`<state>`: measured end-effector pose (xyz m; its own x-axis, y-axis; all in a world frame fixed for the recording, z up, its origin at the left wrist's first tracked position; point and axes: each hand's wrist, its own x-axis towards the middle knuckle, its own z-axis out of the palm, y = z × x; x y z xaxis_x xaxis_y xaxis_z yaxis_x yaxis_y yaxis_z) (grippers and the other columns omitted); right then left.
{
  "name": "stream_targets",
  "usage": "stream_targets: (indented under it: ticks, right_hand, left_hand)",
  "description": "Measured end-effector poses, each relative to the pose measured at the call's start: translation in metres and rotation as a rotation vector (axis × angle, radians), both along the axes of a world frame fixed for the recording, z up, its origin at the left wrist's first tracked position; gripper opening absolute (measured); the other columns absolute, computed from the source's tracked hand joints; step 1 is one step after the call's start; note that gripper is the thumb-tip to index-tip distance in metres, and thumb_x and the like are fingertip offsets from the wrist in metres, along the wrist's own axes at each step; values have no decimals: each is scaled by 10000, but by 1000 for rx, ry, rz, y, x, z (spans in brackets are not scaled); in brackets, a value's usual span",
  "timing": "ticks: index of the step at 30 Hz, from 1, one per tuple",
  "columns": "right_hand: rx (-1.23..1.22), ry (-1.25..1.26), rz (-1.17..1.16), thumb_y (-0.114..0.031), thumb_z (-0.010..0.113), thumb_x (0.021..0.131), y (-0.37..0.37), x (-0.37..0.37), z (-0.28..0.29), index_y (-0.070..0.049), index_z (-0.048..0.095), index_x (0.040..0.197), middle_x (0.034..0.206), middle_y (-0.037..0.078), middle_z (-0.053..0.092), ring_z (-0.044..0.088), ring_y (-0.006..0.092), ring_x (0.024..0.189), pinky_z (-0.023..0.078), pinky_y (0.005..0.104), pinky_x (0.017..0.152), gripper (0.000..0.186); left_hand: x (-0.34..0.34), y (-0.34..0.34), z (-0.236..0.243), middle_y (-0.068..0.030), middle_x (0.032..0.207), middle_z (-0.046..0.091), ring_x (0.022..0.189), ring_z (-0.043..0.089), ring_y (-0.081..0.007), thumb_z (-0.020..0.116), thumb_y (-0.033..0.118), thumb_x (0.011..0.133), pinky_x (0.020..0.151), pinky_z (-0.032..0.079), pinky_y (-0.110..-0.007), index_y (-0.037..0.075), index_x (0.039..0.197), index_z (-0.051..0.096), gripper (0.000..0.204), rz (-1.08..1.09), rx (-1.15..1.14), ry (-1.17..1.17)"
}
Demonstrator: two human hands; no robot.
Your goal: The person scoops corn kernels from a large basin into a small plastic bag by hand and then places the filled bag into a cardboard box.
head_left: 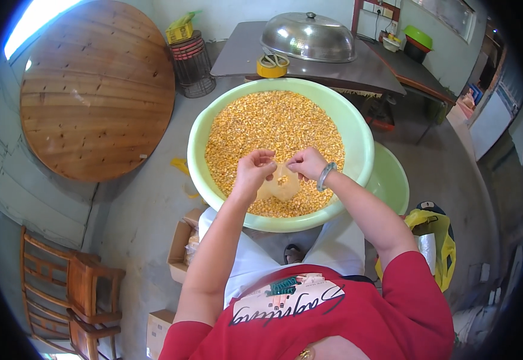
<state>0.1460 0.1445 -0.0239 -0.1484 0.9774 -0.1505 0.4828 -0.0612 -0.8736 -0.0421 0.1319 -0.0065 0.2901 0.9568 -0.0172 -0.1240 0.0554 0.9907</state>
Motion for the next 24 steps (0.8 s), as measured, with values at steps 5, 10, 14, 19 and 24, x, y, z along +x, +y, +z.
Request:
stream_targets:
  ticks: [5,10,14,19,24]
  right_hand:
    - [63,111,120,-143,610,770,-20,-13,43,-13,662,783,588,44,606,569,88,476,455,238,425,141]
    - [76,128,170,-114,605,756,-35,-21,24,-12,656,775,597,41,597,555,83,465,453,231,421,116]
    - [103,109,264,-90,594,743,-45,-32,33,-32,627,789,634,45,605,573,102,534,469,236,493,82]
    - [298,251,294,-40,609,723,-49,-27,25,-39,582,908,807,53,622,592,120,736,489,268,652,186]
    - [25,424,492,-104,637,762,-25,-20,1,-33,567,1099,981,54,616,573,123,858,434,263,820,352]
  left_hand:
    - [-7,-16,36,-14,776,542,596,507,-69,616,-15,706,543,428,-200,-10,976,566,274,-19,95,64]
    - [-10,-22,1,-7,726,568,601,531,-76,630,30,680,548,436,-214,26,972,600,294,-76,266,491]
    - [-4,-22,-11,-58,685,611,620,567,-123,651,107,667,577,454,-288,31,894,631,240,-142,358,594]
    - [-10,-34,-8,-92,631,586,605,554,-117,633,151,711,562,443,-292,8,808,628,172,-121,409,718]
    - [-13,-32,1,-47,564,536,504,457,-81,603,143,767,458,375,-272,-9,708,603,163,-88,435,606]
